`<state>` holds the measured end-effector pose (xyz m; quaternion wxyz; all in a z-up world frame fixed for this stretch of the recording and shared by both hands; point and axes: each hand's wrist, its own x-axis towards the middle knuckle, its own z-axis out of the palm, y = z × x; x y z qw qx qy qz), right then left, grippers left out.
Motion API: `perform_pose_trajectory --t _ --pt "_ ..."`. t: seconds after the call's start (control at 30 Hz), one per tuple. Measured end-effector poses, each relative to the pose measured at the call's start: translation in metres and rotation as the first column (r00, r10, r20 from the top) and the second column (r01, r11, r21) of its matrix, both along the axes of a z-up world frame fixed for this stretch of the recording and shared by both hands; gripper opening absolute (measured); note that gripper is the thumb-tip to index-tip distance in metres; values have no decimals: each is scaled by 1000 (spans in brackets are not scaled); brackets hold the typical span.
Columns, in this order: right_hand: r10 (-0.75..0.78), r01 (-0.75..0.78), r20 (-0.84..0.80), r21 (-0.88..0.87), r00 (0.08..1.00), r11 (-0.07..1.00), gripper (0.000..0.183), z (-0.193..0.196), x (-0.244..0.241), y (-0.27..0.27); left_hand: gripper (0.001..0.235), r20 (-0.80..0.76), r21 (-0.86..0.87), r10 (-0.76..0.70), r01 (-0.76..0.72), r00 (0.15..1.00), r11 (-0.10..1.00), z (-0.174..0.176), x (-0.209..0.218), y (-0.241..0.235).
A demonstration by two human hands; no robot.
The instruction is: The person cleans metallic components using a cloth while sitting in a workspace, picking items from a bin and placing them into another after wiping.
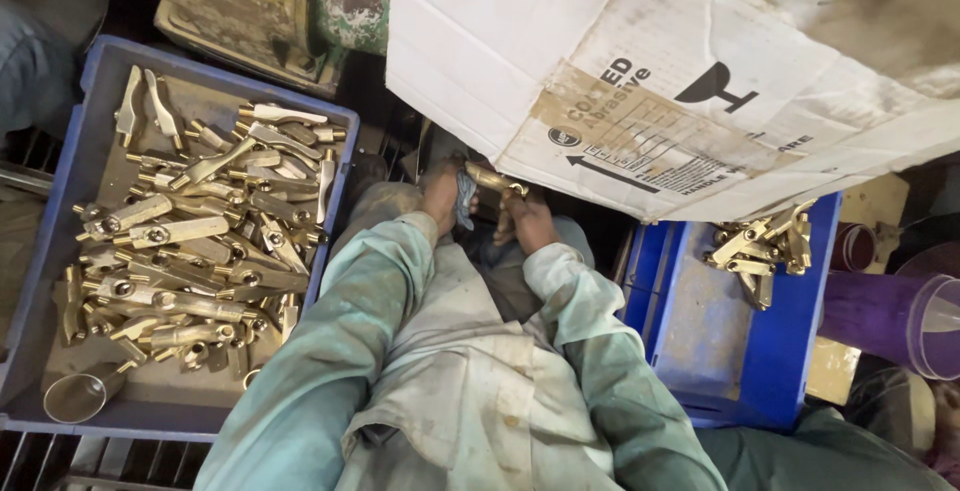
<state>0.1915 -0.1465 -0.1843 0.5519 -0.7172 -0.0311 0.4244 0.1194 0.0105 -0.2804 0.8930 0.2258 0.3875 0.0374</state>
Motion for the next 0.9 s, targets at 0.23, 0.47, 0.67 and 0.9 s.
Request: perform_pose_trajectory --t 0.23,0.47,0.67,0.9 --pt "-10 9 -55 -10 998 1000 29 -2 -6 22 30 -4 87 63 -62 998 994 27 -16 20" --pt "23 -19 -63 53 998 998 20 -1 -11 41 30 -70 65 108 -103 992 993 20 -22 32" --pt "-12 15 -99 29 995 999 20 0 -12 48 26 -61 67 151 -147 987 987 20 -27 36" --pt "4 -3 -137 10 991 1000 22 -2 -9 52 27 -84 75 129 -123 988 990 23 -29 39"
